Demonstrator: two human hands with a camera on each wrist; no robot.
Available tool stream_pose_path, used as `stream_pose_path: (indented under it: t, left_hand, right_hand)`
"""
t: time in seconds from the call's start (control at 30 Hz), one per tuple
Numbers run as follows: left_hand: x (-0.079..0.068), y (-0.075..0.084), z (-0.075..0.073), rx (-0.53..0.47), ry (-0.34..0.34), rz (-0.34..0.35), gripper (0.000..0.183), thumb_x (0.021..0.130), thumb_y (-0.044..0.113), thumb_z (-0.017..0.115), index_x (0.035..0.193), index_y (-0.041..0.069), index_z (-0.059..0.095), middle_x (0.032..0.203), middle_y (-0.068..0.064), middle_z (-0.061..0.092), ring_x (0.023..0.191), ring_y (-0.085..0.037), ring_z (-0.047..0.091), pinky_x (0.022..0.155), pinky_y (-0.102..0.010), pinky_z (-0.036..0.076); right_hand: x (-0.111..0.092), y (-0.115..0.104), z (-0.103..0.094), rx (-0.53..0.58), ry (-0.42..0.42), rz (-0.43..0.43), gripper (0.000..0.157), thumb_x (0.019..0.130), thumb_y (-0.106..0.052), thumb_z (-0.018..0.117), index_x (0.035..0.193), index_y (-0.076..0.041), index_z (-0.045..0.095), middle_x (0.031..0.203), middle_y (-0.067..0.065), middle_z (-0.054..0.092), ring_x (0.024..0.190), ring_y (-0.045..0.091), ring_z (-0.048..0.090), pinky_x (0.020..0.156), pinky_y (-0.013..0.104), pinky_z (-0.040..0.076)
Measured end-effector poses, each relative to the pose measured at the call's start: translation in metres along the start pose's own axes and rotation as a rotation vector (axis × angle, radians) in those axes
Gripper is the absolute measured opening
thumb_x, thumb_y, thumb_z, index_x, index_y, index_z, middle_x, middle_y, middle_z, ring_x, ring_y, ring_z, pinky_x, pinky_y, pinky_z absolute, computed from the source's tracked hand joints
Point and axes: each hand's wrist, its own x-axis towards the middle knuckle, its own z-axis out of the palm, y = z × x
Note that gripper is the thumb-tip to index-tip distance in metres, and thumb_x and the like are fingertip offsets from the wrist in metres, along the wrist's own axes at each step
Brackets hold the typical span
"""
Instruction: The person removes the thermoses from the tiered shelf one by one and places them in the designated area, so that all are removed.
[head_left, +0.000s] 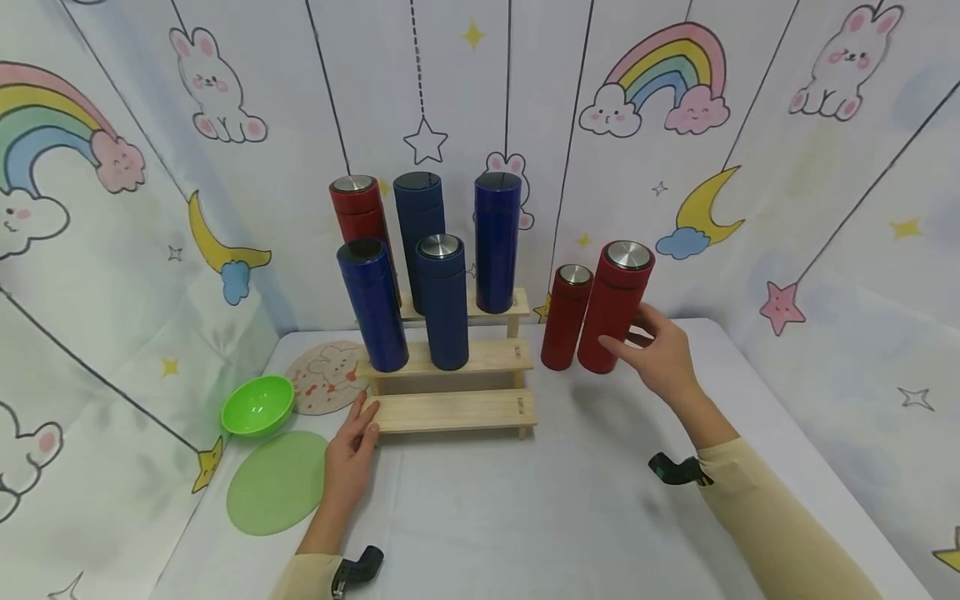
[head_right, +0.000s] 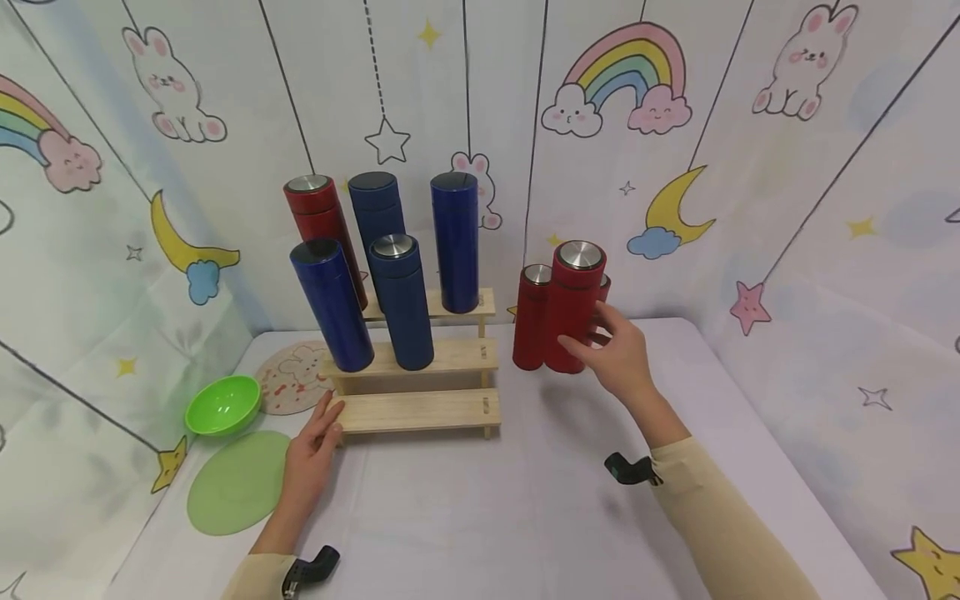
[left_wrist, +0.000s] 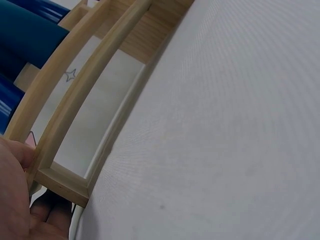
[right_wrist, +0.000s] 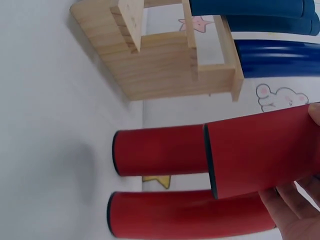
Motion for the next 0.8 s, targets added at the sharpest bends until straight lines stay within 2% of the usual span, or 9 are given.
stream_pose_path:
  t: [0.27,0.5,0.8]
  left_hand:
    - [0.001,-0.001,-0.001,0.006,-0.004,-0.012,0.038,0.11,0.004,0.062,0.148,-0.003,0.064,0.17,-0.015,0.041,0.157,-0.036,0.036,0.103,-0.005,0.039]
    - [0.002,-0.003,-0.001,0.008,-0.005,-0.008,0.039,0.109,0.002,0.063,0.148,-0.004,0.063,0.17,-0.016,0.04,0.156,-0.037,0.037,0.1,-0.004,0.039]
    - [0.001,-0.002,-0.001,0.003,-0.006,-0.009,0.039,0.11,0.003,0.062,0.149,-0.003,0.063,0.17,-0.016,0.04,0.157,-0.037,0.036,0.101,-0.004,0.039]
  right_hand:
    - [-0.004,0.01,-0.01,-0.038,0.037,0.015,0.063,0.096,-0.024,0.086,0.152,-0.01,0.06,0.139,0.009,0.07,0.124,0.03,0.066,0.1,0.051,0.059]
    - [-0.007,0.02,-0.021,-0.069,0.038,0.02,0.064,0.097,-0.024,0.086,0.153,-0.009,0.059,0.139,0.011,0.069,0.124,0.031,0.065,0.097,0.033,0.06]
    - [-0.012,0.039,-0.036,-0.083,0.046,0.062,0.066,0.098,-0.026,0.084,0.156,-0.008,0.056,0.142,0.015,0.066,0.126,0.032,0.062,0.094,0.023,0.058]
